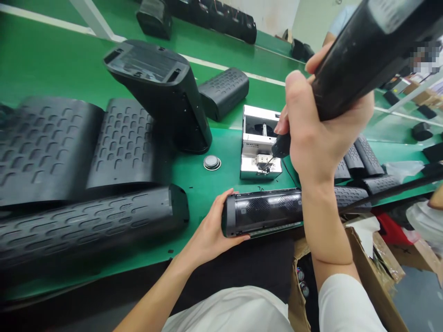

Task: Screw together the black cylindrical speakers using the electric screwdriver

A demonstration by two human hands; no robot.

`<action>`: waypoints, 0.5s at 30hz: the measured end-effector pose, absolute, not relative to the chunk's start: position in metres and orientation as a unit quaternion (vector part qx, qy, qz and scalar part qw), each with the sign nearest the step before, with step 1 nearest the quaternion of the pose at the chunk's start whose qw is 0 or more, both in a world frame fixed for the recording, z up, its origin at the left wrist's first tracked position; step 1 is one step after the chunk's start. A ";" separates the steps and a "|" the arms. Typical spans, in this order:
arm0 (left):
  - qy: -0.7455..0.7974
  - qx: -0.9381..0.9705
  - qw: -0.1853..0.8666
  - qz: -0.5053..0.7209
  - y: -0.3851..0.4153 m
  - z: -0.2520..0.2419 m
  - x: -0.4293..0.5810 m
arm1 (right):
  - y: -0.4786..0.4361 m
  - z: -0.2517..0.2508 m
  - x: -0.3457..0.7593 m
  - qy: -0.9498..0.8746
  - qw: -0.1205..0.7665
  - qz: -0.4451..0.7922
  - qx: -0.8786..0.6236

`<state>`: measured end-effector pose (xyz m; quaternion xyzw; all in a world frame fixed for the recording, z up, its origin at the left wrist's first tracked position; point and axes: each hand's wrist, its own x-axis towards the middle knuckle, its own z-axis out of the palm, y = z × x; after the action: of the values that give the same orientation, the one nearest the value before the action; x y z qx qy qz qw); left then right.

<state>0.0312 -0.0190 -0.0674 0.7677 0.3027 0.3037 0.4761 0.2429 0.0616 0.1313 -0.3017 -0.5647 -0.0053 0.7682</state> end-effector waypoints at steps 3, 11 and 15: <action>0.301 0.769 0.475 0.305 -0.019 -0.068 0.031 | 0.063 0.132 0.245 -0.546 0.774 -0.010 -0.321; 0.297 0.765 0.481 0.307 -0.019 -0.066 0.031 | 0.063 0.132 0.237 -0.518 0.782 -0.033 -0.345; 0.297 0.765 0.481 0.308 -0.019 -0.066 0.030 | 0.056 0.133 0.255 -0.539 0.747 -0.013 -0.390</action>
<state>0.0303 -0.0191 -0.0657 0.7651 0.2970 0.3083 0.4810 0.2552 0.0559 0.1328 -0.3899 -0.5387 -0.0126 0.7468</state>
